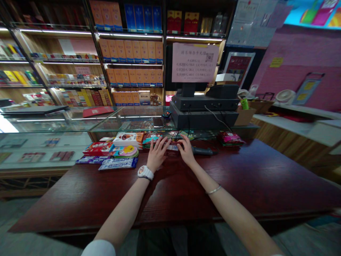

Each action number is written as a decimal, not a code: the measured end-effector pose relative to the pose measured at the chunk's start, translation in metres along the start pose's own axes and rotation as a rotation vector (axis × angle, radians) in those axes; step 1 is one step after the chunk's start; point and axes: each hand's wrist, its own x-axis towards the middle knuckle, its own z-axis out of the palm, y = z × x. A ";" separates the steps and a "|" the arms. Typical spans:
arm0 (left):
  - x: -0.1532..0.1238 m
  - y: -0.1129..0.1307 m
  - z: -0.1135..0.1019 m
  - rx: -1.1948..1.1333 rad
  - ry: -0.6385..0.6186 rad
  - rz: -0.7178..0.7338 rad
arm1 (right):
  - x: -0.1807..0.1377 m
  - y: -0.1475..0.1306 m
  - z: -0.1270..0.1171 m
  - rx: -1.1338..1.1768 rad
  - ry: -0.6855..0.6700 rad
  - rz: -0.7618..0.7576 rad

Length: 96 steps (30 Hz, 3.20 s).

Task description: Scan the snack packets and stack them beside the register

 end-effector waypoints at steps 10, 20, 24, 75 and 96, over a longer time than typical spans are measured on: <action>-0.002 -0.002 0.004 -0.077 0.037 0.020 | 0.001 -0.001 -0.004 -0.144 -0.041 -0.021; -0.002 -0.007 0.005 -0.103 0.085 -0.074 | -0.006 -0.021 -0.012 -0.432 -0.342 -0.346; -0.001 -0.004 0.006 -0.159 0.062 -0.074 | -0.008 -0.018 -0.008 -0.443 -0.341 -0.323; -0.002 -0.017 0.019 -0.151 0.083 -0.111 | -0.022 0.091 -0.093 -0.419 -0.637 0.118; -0.004 -0.021 0.022 -0.130 0.107 -0.120 | -0.021 0.068 -0.089 -0.628 -0.585 0.039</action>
